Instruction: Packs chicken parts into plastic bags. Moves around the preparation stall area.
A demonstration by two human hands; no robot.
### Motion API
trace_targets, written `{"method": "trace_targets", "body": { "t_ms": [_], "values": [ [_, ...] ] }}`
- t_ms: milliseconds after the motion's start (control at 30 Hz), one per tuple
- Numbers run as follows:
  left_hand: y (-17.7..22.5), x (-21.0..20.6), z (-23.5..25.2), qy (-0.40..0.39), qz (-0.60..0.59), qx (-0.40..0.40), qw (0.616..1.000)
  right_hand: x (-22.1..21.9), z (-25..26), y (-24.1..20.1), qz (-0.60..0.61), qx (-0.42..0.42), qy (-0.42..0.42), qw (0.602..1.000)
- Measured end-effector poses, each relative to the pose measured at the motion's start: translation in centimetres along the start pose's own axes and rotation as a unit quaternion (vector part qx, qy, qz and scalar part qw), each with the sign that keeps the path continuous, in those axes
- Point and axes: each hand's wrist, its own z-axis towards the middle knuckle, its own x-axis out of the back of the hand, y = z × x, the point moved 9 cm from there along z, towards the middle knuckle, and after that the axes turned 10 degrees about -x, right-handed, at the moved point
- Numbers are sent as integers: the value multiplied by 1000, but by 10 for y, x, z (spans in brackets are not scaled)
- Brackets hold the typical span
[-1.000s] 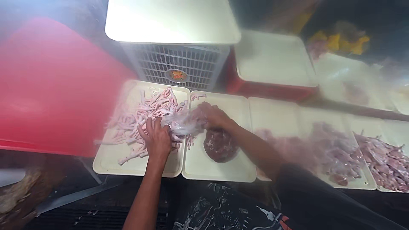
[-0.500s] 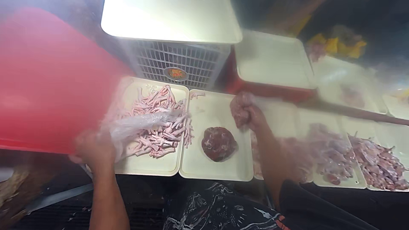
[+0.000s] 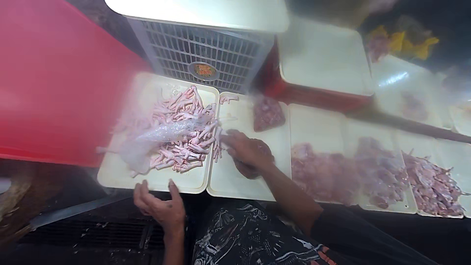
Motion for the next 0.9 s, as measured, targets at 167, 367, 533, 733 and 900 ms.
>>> {"method": "trace_targets", "body": {
  "t_ms": [167,367,533,733,900],
  "values": [
    [6,-10,-17,-5,-32,-37,999,-31,44,-36,12,37,-19,999],
    [-28,22,-4,28,8,-19,999,-31,35,-18,-19,-15,-85,996],
    [-4,-3,76,-45,58,-48,996,-36,35,-25,-97,19,-128,987],
    [7,-25,148,-95,107,-118,983,-24,34,-13,-213,-9,-208,955],
    [-28,74,159,67,-86,29,994,33,46,-6,12,-90,-158,983]
  ]
}}
